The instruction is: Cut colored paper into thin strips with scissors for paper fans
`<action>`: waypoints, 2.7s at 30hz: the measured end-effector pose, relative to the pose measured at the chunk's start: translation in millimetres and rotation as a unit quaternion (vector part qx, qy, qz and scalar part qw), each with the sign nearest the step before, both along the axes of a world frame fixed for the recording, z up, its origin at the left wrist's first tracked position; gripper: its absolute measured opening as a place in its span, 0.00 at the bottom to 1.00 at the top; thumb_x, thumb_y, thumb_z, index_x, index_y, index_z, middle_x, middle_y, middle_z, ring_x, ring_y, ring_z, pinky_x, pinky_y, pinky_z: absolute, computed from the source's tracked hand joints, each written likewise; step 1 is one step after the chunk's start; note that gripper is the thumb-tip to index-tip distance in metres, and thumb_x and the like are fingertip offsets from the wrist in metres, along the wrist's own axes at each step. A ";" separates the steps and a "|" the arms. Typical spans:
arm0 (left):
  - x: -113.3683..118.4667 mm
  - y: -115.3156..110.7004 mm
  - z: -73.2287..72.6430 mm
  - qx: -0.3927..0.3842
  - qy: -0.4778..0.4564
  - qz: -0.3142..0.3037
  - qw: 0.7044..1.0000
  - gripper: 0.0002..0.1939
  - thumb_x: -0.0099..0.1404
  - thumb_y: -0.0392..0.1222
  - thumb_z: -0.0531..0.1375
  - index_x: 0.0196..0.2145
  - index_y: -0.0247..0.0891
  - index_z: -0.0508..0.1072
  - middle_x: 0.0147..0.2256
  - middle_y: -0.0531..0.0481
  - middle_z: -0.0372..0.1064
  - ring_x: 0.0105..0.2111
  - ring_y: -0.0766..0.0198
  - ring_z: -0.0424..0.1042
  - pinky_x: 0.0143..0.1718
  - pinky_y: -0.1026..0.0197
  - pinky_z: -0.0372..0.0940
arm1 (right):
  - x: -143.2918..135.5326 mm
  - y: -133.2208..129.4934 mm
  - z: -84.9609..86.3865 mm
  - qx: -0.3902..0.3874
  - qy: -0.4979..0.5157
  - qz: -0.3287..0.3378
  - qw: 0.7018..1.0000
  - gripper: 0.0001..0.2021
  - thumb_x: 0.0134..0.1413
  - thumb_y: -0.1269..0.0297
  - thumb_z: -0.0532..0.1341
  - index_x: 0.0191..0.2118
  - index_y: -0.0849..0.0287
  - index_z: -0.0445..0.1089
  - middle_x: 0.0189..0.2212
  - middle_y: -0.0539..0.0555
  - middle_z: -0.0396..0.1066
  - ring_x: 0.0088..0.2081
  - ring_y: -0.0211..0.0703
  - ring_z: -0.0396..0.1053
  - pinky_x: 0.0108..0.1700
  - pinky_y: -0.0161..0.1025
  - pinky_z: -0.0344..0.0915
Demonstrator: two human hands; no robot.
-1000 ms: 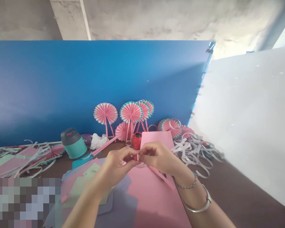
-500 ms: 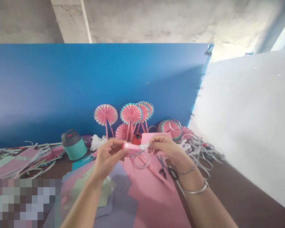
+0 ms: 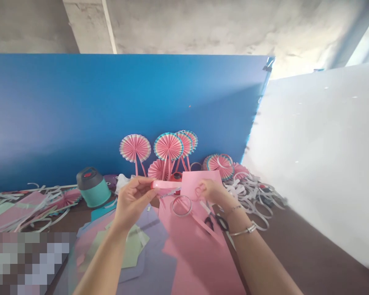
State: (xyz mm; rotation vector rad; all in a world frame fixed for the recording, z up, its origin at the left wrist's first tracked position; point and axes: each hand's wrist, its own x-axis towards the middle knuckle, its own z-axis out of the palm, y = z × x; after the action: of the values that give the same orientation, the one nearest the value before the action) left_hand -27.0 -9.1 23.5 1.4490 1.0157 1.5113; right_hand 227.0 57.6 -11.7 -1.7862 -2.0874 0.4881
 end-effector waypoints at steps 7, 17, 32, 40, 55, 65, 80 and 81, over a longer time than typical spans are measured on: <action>-0.2 -0.5 0.5 0.033 0.031 0.014 0.999 0.15 0.51 0.43 0.67 0.35 0.34 0.72 0.30 0.47 0.74 0.28 0.61 0.75 0.31 0.58 0.73 | -18.0 0.7 -17.6 -0.080 -0.151 0.021 0.985 0.15 0.38 0.74 0.60 0.37 0.64 0.74 0.34 0.62 0.75 0.36 0.49 0.72 0.30 0.35 0.58; 0.0 0.1 2.3 0.017 0.025 0.017 0.999 0.15 0.50 0.44 0.67 0.34 0.34 0.72 0.28 0.49 0.73 0.24 0.63 0.73 0.27 0.61 0.71 | -49.9 -4.5 -45.9 -0.065 -0.165 0.053 0.983 0.14 0.44 0.72 0.59 0.41 0.64 0.72 0.42 0.61 0.73 0.43 0.50 0.70 0.35 0.35 0.57; 3.2 -0.3 2.3 0.022 0.029 0.007 0.999 0.15 0.51 0.45 0.66 0.35 0.34 0.72 0.30 0.47 0.74 0.29 0.61 0.74 0.29 0.60 0.71 | -25.9 -31.3 36.2 0.091 -0.016 -0.016 0.996 0.19 0.64 0.64 0.41 0.42 0.61 0.67 0.34 0.56 0.70 0.38 0.44 0.67 0.36 0.36 0.60; 5.4 -7.1 3.5 0.088 0.110 -0.013 0.990 0.10 0.55 0.41 0.64 0.35 0.35 0.75 0.29 0.47 0.73 0.27 0.62 0.73 0.30 0.61 0.69 | -45.3 -79.2 61.9 0.085 0.352 0.138 0.922 0.15 0.58 0.53 0.54 0.28 0.59 0.65 0.24 0.48 0.61 0.24 0.34 0.57 0.22 0.31 0.54; 8.3 -16.3 8.0 0.115 0.164 -0.035 0.979 0.08 0.58 0.40 0.62 0.37 0.37 0.75 0.33 0.46 0.74 0.30 0.62 0.74 0.31 0.62 0.69 | -42.7 -69.8 56.9 0.076 0.280 0.163 0.943 0.18 0.57 0.51 0.56 0.26 0.59 0.69 0.27 0.50 0.62 0.29 0.36 0.59 0.30 0.35 0.57; 9.6 -18.0 7.2 0.119 0.140 -0.050 0.982 0.07 0.57 0.39 0.63 0.36 0.38 0.75 0.33 0.47 0.74 0.32 0.60 0.74 0.30 0.62 0.69 | -41.5 -69.6 60.4 0.042 0.296 0.182 0.937 0.18 0.56 0.49 0.57 0.26 0.59 0.68 0.26 0.50 0.62 0.27 0.35 0.58 0.28 0.34 0.55; 17.1 -18.2 6.5 0.075 0.070 -0.080 0.992 0.10 0.57 0.41 0.64 0.37 0.36 0.73 0.35 0.45 0.73 0.34 0.59 0.73 0.31 0.60 0.68 | -46.5 -71.4 59.4 0.061 0.291 0.159 0.941 0.14 0.56 0.57 0.57 0.24 0.59 0.67 0.26 0.49 0.62 0.28 0.35 0.60 0.29 0.35 0.56; 18.2 -18.4 6.2 0.071 0.060 -0.085 0.992 0.10 0.57 0.41 0.64 0.37 0.37 0.73 0.36 0.44 0.73 0.34 0.59 0.72 0.32 0.60 0.68 | -47.1 -72.0 59.4 0.064 0.289 0.152 0.943 0.14 0.56 0.57 0.57 0.24 0.59 0.66 0.26 0.49 0.62 0.28 0.36 0.60 0.29 0.35 0.57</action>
State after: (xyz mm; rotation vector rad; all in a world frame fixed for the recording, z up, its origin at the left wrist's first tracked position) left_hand -8.9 -27.5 29.7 1.7001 0.8438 1.4108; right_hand 179.9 -14.4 47.7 -1.0701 -1.9065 0.8242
